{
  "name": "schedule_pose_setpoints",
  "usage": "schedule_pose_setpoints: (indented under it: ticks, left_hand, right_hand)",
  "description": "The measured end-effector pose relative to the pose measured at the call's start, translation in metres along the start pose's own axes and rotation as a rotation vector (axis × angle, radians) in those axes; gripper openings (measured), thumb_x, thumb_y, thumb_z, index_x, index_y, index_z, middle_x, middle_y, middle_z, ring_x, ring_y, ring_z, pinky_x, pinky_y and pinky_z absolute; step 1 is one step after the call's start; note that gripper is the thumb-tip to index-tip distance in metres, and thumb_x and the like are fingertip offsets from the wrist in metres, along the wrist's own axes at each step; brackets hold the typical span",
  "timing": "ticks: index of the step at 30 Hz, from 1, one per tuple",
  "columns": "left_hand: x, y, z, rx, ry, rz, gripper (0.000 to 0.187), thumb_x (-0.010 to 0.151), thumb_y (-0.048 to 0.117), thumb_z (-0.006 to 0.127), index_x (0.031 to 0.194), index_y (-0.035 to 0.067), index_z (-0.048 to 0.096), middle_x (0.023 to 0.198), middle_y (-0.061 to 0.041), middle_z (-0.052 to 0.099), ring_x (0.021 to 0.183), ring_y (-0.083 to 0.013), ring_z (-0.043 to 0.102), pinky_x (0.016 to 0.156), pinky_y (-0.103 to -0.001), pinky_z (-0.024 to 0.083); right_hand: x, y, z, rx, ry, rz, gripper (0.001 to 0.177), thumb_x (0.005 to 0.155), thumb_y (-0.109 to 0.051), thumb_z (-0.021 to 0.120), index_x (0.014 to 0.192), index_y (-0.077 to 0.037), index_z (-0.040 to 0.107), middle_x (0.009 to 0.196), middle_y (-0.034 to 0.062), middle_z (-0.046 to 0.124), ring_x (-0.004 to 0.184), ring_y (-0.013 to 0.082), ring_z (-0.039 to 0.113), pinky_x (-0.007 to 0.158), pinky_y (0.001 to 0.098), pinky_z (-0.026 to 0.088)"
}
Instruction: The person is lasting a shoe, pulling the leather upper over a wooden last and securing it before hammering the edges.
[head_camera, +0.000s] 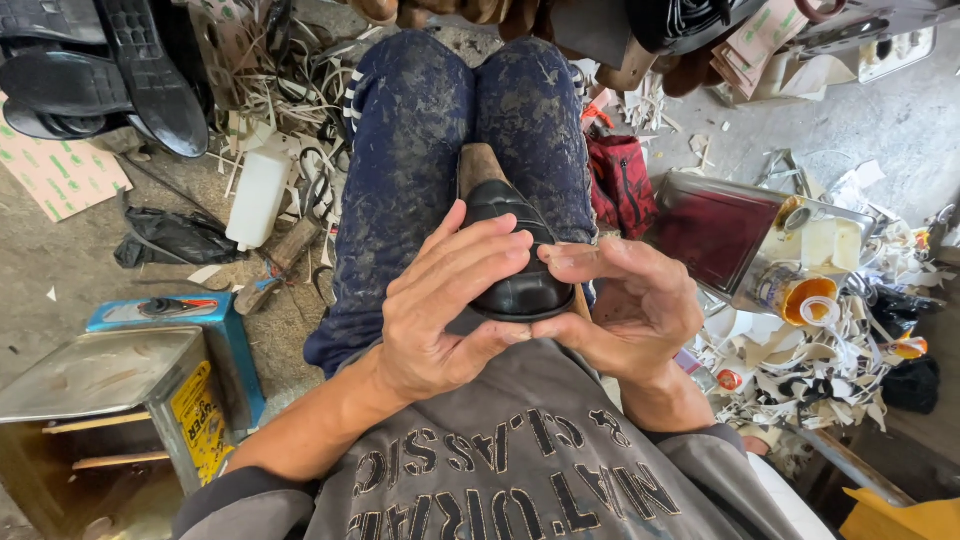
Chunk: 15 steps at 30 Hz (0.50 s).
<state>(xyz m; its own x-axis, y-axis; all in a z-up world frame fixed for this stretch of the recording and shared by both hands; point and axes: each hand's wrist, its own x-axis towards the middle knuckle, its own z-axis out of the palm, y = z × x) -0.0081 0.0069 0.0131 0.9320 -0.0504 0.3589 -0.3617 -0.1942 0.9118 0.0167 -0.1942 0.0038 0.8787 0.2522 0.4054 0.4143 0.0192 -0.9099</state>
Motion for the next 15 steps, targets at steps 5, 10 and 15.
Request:
schedule_pose_setpoints:
  ticks: [5,10,15]
  left_hand:
    - [0.005,0.006,0.003,-0.015,0.015,-0.029,0.041,0.102,0.035,0.060,0.122,0.000,0.065,0.126,-0.020,0.071,0.126,-0.0412,0.070,0.123,-0.060,0.043]
    - [0.000,0.008,0.006,-0.037,0.047,-0.075,0.040,0.101,0.036,0.060,0.121,0.001,0.065,0.125,-0.019,0.071,0.126,-0.0401,0.070,0.125,-0.061,0.042]
    - [-0.005,0.009,0.007,-0.062,0.052,-0.092,0.038,0.100,0.033,0.061,0.120,0.001,0.065,0.126,-0.019,0.071,0.127,-0.0406,0.069,0.126,-0.063,0.039]
  right_hand:
    - [0.002,-0.005,0.000,0.029,0.008,0.018,0.070,0.081,-0.013,0.086,0.136,-0.003,0.045,0.104,0.0223,0.068,0.102,0.0356,0.074,0.099,0.0522,0.067]
    - [0.002,-0.010,-0.001,0.006,0.022,0.085,0.077,0.075,-0.013,0.089,0.136,-0.001,0.044,0.100,0.0242,0.070,0.099,0.0347,0.076,0.100,0.0487,0.068]
    - [0.004,-0.014,-0.003,0.030,-0.035,0.140,0.082,0.074,-0.012,0.090,0.141,0.000,0.043,0.098,0.0232,0.070,0.096,0.0307,0.076,0.100,0.0445,0.069]
